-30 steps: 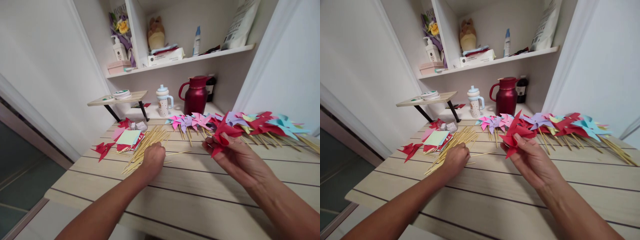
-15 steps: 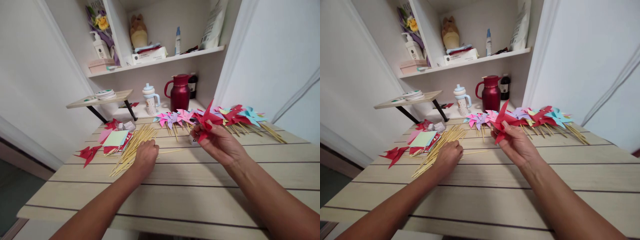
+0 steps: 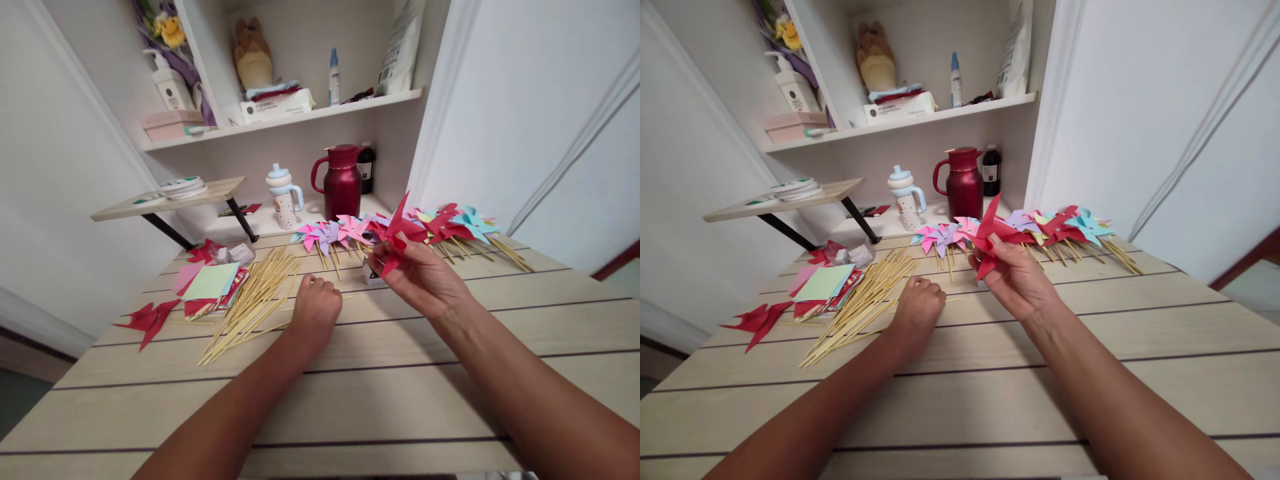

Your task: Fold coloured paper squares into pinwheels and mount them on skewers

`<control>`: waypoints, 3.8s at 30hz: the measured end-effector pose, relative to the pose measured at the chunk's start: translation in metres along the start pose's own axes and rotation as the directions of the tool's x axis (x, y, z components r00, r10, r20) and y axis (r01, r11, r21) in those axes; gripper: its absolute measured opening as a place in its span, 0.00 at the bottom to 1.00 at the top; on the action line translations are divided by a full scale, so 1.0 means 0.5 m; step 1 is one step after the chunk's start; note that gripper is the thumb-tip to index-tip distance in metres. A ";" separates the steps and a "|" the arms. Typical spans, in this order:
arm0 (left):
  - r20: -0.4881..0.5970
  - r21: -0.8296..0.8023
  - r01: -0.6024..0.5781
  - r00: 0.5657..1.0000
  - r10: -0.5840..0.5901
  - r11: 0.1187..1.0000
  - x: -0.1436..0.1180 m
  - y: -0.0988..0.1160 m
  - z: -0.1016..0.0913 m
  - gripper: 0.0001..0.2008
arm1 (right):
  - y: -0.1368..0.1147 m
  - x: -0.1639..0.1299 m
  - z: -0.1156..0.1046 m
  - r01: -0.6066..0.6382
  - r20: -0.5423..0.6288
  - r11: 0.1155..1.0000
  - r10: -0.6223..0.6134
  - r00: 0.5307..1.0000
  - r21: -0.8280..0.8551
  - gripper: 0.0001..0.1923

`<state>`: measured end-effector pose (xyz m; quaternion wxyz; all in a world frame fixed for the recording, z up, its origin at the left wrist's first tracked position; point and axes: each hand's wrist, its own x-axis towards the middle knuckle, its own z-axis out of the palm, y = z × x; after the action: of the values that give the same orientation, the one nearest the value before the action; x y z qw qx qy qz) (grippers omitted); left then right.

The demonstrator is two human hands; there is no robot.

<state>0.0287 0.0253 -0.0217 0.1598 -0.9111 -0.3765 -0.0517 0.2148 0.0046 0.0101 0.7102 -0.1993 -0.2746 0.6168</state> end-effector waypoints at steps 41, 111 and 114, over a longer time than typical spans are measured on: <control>-0.426 -0.550 -0.056 0.877 -0.222 0.834 0.018 0.040 0.055 0.08 | 0.059 0.010 -0.024 -0.021 -0.215 0.990 0.051 0.975 0.142 0.08; -0.010 -0.985 -0.105 0.827 -0.562 -0.137 -0.044 0.002 -0.085 0.11 | -0.032 -0.080 0.046 0.915 0.893 -0.048 -0.242 0.379 -0.401 0.15; -0.029 -0.985 -0.115 0.840 -0.541 -0.127 -0.048 0.005 -0.085 0.11 | -0.032 -0.081 0.046 0.919 0.892 -0.032 -0.254 0.374 -0.394 0.16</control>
<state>0.0143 -0.0064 0.0128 -0.4907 -0.6069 -0.3164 -0.5392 0.2088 -0.0390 0.0319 0.5411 -0.1939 -0.8175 -0.0360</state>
